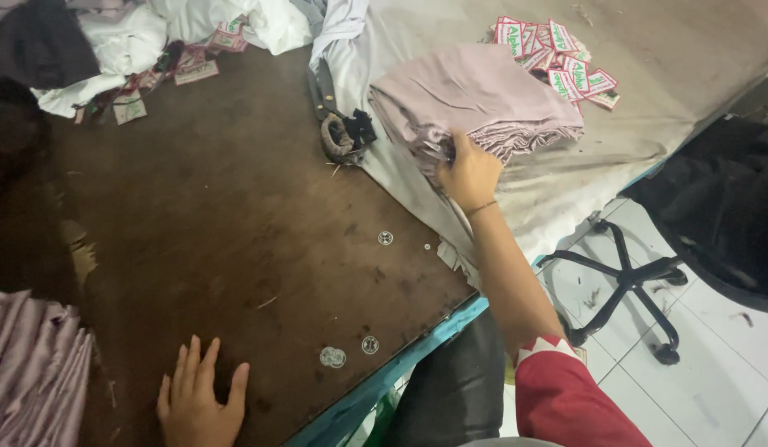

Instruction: Folding satin pants and trimming loose threads with snips on a workbench

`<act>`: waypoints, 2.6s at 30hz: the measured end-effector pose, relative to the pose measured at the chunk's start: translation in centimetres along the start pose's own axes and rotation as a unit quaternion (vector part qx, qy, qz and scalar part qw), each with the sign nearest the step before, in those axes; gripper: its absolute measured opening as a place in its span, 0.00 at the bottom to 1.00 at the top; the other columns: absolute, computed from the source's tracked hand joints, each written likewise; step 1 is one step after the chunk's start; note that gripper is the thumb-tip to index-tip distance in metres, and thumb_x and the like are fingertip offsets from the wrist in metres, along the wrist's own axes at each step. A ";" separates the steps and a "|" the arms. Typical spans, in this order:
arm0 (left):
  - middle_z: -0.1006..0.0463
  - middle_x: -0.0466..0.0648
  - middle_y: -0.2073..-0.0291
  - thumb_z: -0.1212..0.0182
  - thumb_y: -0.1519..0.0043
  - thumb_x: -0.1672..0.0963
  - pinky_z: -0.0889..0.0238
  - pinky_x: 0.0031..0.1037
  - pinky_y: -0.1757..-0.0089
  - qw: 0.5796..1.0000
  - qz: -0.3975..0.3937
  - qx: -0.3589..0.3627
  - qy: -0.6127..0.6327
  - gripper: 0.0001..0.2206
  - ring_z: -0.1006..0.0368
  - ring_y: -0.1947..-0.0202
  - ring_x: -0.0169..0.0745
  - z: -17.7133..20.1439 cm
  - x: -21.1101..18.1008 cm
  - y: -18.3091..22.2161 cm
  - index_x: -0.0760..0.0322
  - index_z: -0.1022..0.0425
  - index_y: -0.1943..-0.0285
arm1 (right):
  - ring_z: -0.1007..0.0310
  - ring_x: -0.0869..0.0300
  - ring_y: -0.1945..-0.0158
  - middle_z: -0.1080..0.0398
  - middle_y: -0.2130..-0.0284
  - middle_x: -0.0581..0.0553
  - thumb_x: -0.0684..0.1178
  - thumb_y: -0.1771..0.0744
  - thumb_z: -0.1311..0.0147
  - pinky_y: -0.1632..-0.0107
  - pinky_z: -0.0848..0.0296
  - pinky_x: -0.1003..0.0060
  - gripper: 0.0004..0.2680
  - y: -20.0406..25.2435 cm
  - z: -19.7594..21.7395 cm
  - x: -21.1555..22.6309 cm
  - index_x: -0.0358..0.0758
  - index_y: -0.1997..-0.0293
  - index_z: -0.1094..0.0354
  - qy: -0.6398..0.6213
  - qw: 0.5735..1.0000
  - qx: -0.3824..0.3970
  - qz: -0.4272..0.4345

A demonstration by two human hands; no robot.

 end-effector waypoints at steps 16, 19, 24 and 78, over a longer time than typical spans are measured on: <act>0.24 0.47 0.36 0.54 0.33 0.47 0.37 0.27 0.43 0.844 0.137 0.167 0.491 0.25 0.32 0.38 0.34 -0.2 -5.8 -3.4 0.62 0.27 0.35 | 0.29 0.46 0.78 0.32 0.82 0.48 0.44 0.44 0.46 0.78 0.38 0.49 0.12 16.6 11.9 24.5 0.50 0.59 0.30 -0.220 0.946 0.129 0.201; 0.36 0.68 0.32 0.56 0.30 0.41 0.50 0.53 0.34 0.820 0.151 0.147 0.532 0.34 0.42 0.30 0.63 1.2 -5.3 -5.3 0.69 0.36 0.27 | 0.29 0.58 0.78 0.33 0.78 0.55 0.48 0.44 0.45 0.71 0.29 0.62 0.08 20.2 16.5 27.4 0.54 0.65 0.32 -0.325 0.890 0.088 0.307; 0.38 0.82 0.38 0.31 0.38 0.47 0.43 0.66 0.43 0.794 0.233 0.170 0.535 0.43 0.35 0.36 0.78 0.0 -3.7 -7.1 0.58 0.56 0.19 | 0.25 0.44 0.77 0.30 0.85 0.42 0.57 0.45 0.33 0.75 0.31 0.59 0.12 15.3 15.8 21.0 0.43 0.73 0.28 -0.344 0.920 0.184 0.044; 0.23 0.49 0.67 0.46 0.41 0.62 0.41 0.49 0.47 0.950 -0.217 0.058 0.216 0.05 0.30 0.61 0.51 16.6 -2.6 -10.3 0.61 0.25 0.63 | 0.44 0.66 0.64 0.35 0.55 0.45 0.58 0.20 0.35 0.57 0.37 0.70 0.29 2.4 1.1 23.4 0.57 0.16 0.63 -0.459 0.884 0.031 0.079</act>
Point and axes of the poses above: each hand's wrist, its own y-axis away from the middle knuckle, its own z-axis out of the back of the hand, x = y × z, the point moved 6 cm from there along -y, towards the middle knuckle
